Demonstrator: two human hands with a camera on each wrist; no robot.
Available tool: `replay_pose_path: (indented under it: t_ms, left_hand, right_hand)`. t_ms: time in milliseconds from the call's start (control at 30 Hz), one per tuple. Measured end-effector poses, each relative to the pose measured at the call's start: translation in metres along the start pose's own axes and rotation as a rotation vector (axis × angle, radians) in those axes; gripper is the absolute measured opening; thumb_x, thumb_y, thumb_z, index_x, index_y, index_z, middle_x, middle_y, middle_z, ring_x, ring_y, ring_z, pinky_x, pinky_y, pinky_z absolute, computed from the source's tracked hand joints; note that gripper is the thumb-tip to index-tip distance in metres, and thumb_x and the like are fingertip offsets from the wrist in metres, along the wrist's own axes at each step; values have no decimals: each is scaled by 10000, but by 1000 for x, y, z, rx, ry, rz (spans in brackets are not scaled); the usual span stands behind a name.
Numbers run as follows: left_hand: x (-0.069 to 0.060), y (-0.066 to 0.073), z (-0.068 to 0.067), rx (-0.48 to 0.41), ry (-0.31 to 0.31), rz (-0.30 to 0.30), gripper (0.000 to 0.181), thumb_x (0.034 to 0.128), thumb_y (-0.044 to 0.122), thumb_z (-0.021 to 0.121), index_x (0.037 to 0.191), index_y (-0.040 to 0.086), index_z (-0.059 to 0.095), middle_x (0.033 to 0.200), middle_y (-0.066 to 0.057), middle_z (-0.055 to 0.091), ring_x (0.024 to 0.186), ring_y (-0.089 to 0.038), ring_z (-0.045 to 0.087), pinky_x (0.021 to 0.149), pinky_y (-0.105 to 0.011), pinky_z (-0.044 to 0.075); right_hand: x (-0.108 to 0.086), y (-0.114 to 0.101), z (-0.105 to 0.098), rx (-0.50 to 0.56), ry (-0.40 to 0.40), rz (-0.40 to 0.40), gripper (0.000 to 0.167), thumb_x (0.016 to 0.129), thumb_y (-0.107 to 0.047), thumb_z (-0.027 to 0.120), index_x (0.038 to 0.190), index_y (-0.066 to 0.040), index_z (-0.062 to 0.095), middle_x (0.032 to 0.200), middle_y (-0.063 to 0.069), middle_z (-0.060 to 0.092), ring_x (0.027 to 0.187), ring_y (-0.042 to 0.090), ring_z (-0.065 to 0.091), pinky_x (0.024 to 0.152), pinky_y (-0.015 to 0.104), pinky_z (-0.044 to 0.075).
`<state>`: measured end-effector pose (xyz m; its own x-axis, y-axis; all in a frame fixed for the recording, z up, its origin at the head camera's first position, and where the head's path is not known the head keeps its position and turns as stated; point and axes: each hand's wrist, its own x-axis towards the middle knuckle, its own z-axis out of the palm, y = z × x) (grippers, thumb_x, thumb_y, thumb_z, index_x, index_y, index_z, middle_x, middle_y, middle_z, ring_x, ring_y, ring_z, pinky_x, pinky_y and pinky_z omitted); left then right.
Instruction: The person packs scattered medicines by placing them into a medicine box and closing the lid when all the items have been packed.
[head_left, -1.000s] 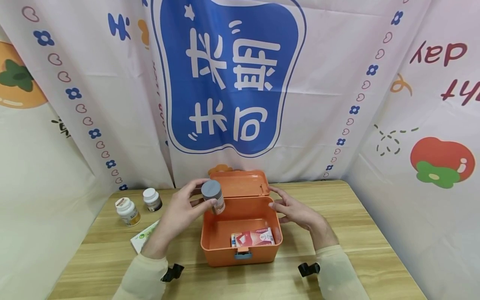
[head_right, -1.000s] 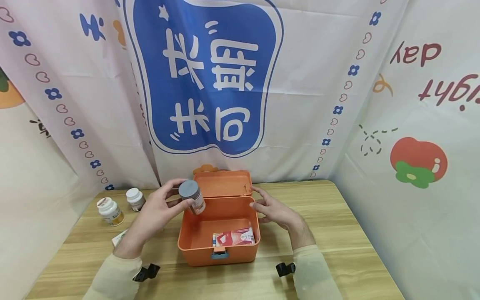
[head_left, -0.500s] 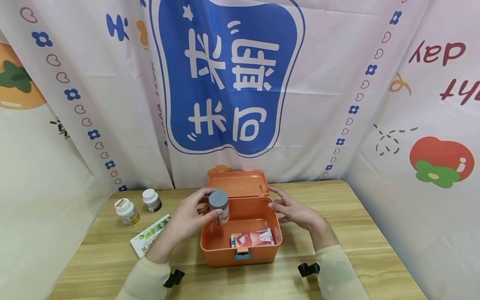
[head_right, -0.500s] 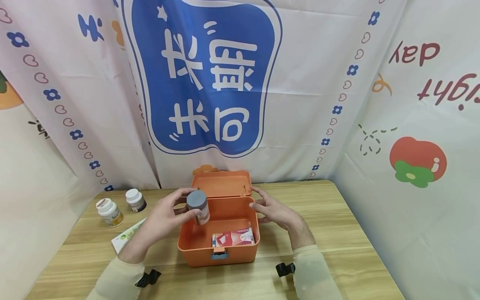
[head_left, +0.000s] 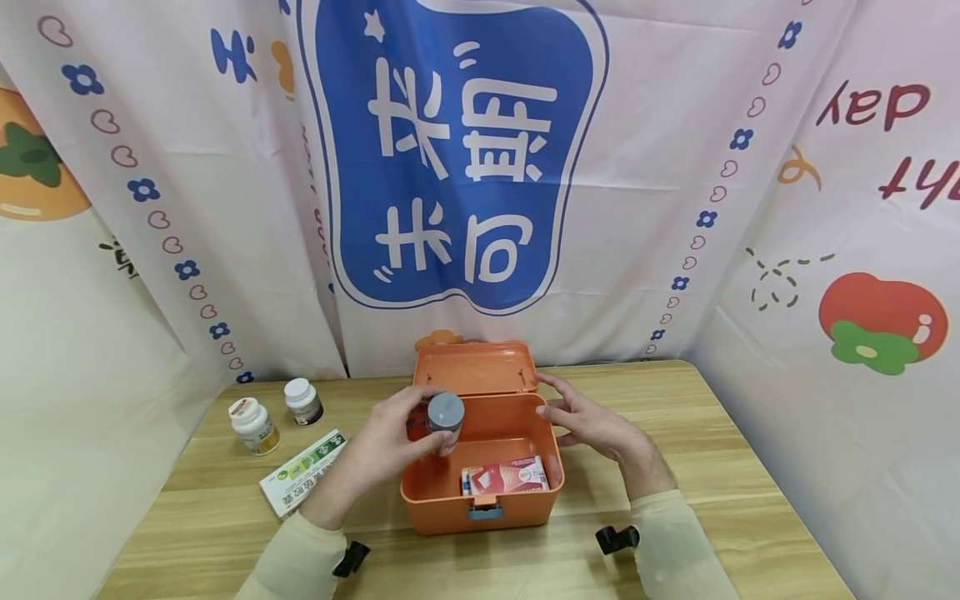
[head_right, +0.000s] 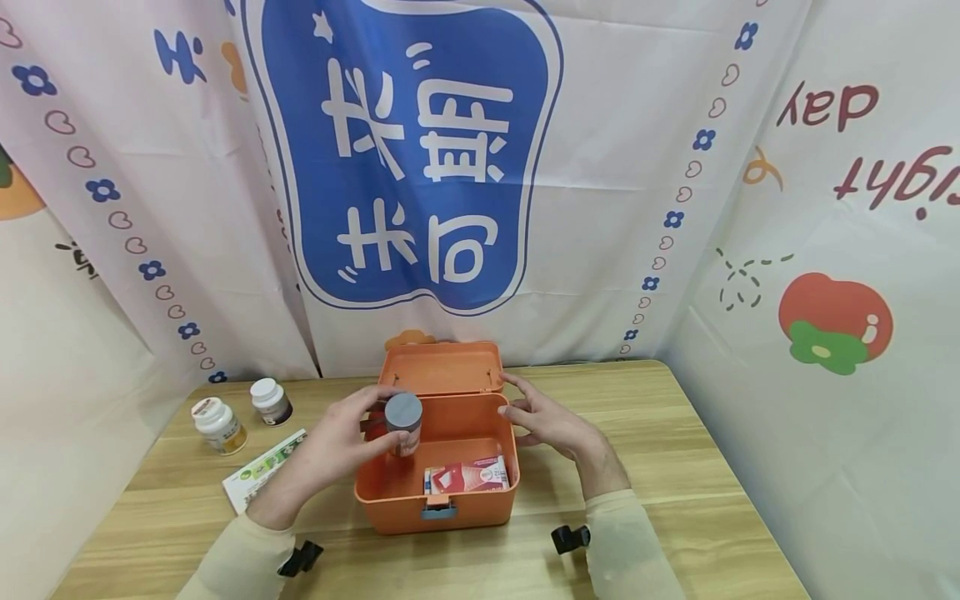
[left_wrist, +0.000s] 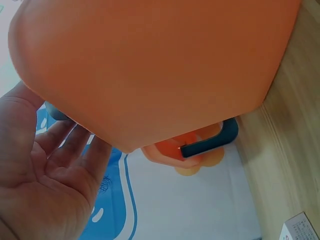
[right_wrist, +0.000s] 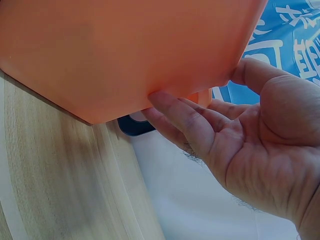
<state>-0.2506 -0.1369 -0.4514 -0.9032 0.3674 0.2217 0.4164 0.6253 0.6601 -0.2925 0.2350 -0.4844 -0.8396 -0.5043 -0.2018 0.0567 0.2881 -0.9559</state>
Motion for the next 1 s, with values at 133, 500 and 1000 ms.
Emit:
replay_pose_path:
  t_ms: [133,500,1000]
  left_hand:
    - [1,0,1,45,-4,15,585,1002,211,973,1523,147,718,1437,-70,787,1296,-285,765,1181,-607,658]
    - [5,5,2,153,-57,19,507,951,192,1016,1384,139,757,1347,-42,813,1201,-225,769,1151,-541,683]
    - [10,20,9,347,-155,-16,507,924,220,1042,1325,96,756,1274,-69,794,1061,-234,734,1061,-512,714]
  right_hand:
    - [0,0,0,1,-7,-4,787,1253,-301,583,1894,-216,135,1715,329,587,1525,496,683,1165,591,677]
    - [0,0,0,9,-15,-11,802,1254,-292,579,1898,-202,109,1725,348,569,1544,527,658,1175,618,665]
    - [0,1,-1,9,-16,-13,804,1255,-300,581,1899,-207,109,1744,348,550,1555,526,650,1177,616,664]
